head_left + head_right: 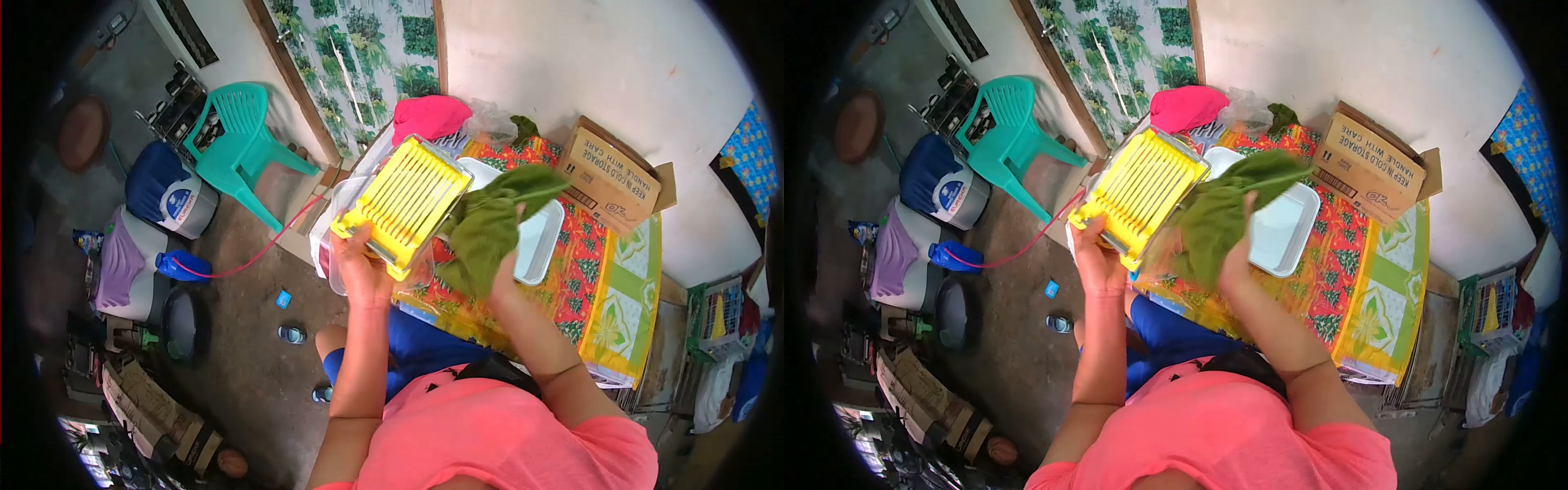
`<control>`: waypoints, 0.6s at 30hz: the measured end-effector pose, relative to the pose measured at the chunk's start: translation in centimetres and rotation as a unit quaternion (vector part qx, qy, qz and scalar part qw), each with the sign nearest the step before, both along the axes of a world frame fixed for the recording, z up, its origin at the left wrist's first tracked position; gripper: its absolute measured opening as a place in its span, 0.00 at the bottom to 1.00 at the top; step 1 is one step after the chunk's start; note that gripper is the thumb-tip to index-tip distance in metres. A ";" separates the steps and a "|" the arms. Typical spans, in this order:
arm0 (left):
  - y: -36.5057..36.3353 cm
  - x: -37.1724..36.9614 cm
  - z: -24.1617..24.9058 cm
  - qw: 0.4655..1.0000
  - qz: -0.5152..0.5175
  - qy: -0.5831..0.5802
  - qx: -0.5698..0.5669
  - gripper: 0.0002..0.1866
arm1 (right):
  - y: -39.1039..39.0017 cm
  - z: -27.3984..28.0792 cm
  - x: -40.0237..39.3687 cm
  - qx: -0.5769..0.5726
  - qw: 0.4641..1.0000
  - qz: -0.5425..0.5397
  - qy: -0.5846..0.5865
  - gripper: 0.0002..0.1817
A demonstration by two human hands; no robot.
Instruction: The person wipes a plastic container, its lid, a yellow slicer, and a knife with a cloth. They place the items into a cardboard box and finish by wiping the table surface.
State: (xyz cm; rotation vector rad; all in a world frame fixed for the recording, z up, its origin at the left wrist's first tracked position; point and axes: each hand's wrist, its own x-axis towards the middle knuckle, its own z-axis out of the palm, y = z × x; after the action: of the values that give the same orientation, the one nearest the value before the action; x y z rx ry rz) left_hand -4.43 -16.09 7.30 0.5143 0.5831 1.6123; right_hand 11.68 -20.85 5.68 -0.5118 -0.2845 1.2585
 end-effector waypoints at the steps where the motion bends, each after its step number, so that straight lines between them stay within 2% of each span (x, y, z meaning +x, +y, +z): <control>1: -0.2 1.0 0.1 1.000 0.016 0.005 -0.010 0.24 | -0.7 -0.6 -1.3 0.021 0.997 0.053 0.046 0.28; 2: -0.7 2.0 0.5 1.000 0.002 -0.001 -0.022 0.25 | 0.0 -1.1 -4.3 0.022 0.979 -0.087 -0.182 0.31; 3: -1.2 2.5 0.0 1.000 -0.018 0.006 0.007 0.25 | 0.5 -1.5 -6.5 0.019 0.891 -0.222 -0.397 0.34; 4: -1.7 2.9 -0.3 1.000 -0.014 0.026 0.009 0.26 | 0.3 -1.3 -5.5 -0.010 0.908 -0.181 -0.376 0.35; 7: -2.6 3.3 -0.9 0.997 -0.014 0.030 0.064 0.27 | 3.1 -0.9 -1.8 -0.017 0.958 -0.182 -0.219 0.33; 9: -3.0 2.7 -1.5 0.993 -0.023 0.041 0.105 0.27 | 4.2 0.4 1.0 -0.046 0.987 -0.102 -0.111 0.30; 10: -3.0 2.1 -1.7 0.990 -0.032 0.057 0.121 0.27 | 4.6 0.7 2.1 -0.014 0.996 -0.060 -0.070 0.28; 11: -2.9 1.6 -1.7 0.987 -0.042 0.073 0.138 0.27 | 5.0 1.1 3.1 -0.012 0.993 -0.026 -0.117 0.24; 12: -3.0 1.2 -1.0 0.986 -0.050 0.089 0.133 0.27 | 6.0 0.0 4.6 -0.018 0.963 -0.005 -0.267 0.22; 13: -2.8 0.6 -0.8 0.984 -0.059 0.110 0.128 0.27 | 6.6 -0.4 5.4 -0.025 0.911 0.015 -0.411 0.20; 15: -2.7 -0.6 -0.6 0.979 -0.075 0.152 0.114 0.26 | 6.5 -0.2 6.4 0.022 0.908 0.052 -0.416 0.18; 16: -2.6 -0.9 -0.3 0.981 -0.083 0.137 0.110 0.26 | 6.5 0.2 6.6 0.045 0.905 0.073 -0.417 0.18; 18: -2.5 -1.4 0.3 0.984 -0.095 0.121 0.094 0.27 | 7.0 0.2 7.4 0.071 0.859 0.074 -0.501 0.18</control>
State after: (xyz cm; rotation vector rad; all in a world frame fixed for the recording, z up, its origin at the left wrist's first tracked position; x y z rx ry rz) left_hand -5.86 -18.59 7.62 0.8902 0.5450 1.4396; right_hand 19.05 -13.84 5.90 -1.0081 -1.3065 1.0044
